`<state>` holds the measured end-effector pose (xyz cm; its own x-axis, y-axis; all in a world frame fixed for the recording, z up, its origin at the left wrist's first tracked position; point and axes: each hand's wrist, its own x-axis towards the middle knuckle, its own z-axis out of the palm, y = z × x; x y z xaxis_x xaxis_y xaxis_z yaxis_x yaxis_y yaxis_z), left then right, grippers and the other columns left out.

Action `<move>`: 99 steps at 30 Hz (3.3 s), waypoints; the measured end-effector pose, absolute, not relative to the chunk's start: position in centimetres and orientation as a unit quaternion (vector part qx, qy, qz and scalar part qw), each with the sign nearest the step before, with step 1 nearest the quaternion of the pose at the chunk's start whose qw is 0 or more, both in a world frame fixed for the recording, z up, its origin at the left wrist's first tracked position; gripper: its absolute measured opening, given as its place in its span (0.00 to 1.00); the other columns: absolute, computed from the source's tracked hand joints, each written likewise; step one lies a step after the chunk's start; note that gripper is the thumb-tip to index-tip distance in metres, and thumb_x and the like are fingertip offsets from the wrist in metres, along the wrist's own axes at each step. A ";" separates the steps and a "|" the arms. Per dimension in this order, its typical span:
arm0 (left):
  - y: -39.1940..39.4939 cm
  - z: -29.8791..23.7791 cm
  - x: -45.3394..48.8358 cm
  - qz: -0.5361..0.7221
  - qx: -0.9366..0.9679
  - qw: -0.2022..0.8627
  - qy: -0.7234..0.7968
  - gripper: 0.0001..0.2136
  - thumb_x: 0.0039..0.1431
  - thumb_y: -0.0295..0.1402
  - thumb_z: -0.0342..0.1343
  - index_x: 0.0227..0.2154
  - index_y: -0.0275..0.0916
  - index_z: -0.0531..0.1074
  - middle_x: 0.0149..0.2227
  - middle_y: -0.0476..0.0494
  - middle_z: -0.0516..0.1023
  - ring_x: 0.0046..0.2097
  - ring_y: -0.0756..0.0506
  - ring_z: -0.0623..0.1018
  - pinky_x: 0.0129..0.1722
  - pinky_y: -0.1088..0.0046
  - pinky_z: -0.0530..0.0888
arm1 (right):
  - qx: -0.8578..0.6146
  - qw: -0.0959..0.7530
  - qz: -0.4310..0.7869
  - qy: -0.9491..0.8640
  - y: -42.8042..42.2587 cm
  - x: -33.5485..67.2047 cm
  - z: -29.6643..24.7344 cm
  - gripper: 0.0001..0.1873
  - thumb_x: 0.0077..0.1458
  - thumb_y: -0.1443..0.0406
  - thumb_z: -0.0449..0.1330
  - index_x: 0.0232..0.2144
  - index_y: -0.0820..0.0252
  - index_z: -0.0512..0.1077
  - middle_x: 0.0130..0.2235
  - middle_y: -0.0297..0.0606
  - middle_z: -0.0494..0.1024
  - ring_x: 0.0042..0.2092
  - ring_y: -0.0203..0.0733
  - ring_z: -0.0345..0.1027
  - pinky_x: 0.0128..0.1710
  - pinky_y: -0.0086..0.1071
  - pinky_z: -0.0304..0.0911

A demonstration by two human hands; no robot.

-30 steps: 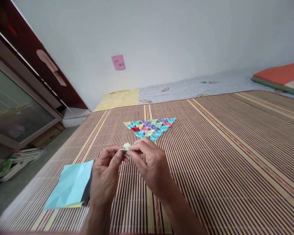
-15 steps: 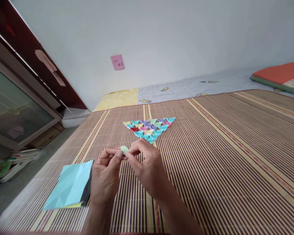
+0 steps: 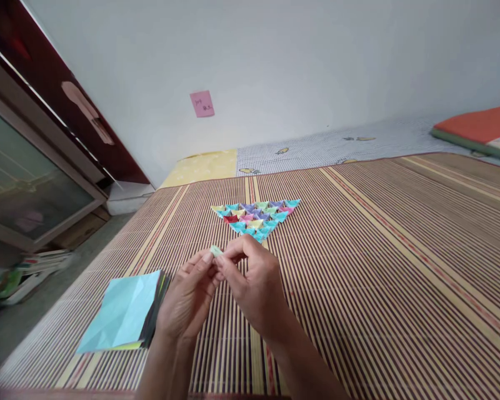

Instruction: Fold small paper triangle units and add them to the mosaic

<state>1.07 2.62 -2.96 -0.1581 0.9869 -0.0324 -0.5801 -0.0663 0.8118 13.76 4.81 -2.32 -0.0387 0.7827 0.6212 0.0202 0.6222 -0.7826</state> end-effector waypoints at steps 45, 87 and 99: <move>1.8 -3.1 1.4 0.640 0.432 0.473 0.424 0.09 0.64 0.34 0.62 0.28 0.38 0.76 0.24 0.50 0.74 0.28 0.51 0.71 0.31 0.75 0.68 | -0.265 0.453 0.421 -0.740 5.4 16.0 -1.7 0.16 0.70 0.65 0.54 0.27 0.57 0.68 0.27 0.29 0.70 0.30 0.35 0.64 0.32 0.30 0.60; 2.0 -3.0 -1.4 0.636 0.464 0.401 0.467 0.04 0.62 0.36 0.65 0.36 0.43 0.81 0.30 0.52 0.74 0.32 0.51 0.69 0.34 0.76 0.66 | -0.300 0.401 0.401 -0.767 5.9 16.5 -2.5 0.14 0.70 0.63 0.54 0.29 0.57 0.63 0.25 0.26 0.60 0.27 0.33 0.53 0.27 0.30 0.50; 2.1 -2.7 -2.4 0.555 0.536 0.435 0.464 0.04 0.60 0.33 0.65 0.32 0.40 0.79 0.32 0.50 0.75 0.34 0.49 0.72 0.36 0.74 0.68 | -0.284 0.381 0.329 -0.816 6.3 16.8 -3.1 0.12 0.68 0.68 0.58 0.29 0.58 0.68 0.29 0.29 0.67 0.32 0.35 0.61 0.34 0.30 0.55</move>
<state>-2.42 2.09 -2.66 -0.0478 0.9805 0.1907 0.0147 -0.1903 0.9816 16.83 6.31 -3.09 -0.5482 0.7141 0.4354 0.2120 0.6223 -0.7535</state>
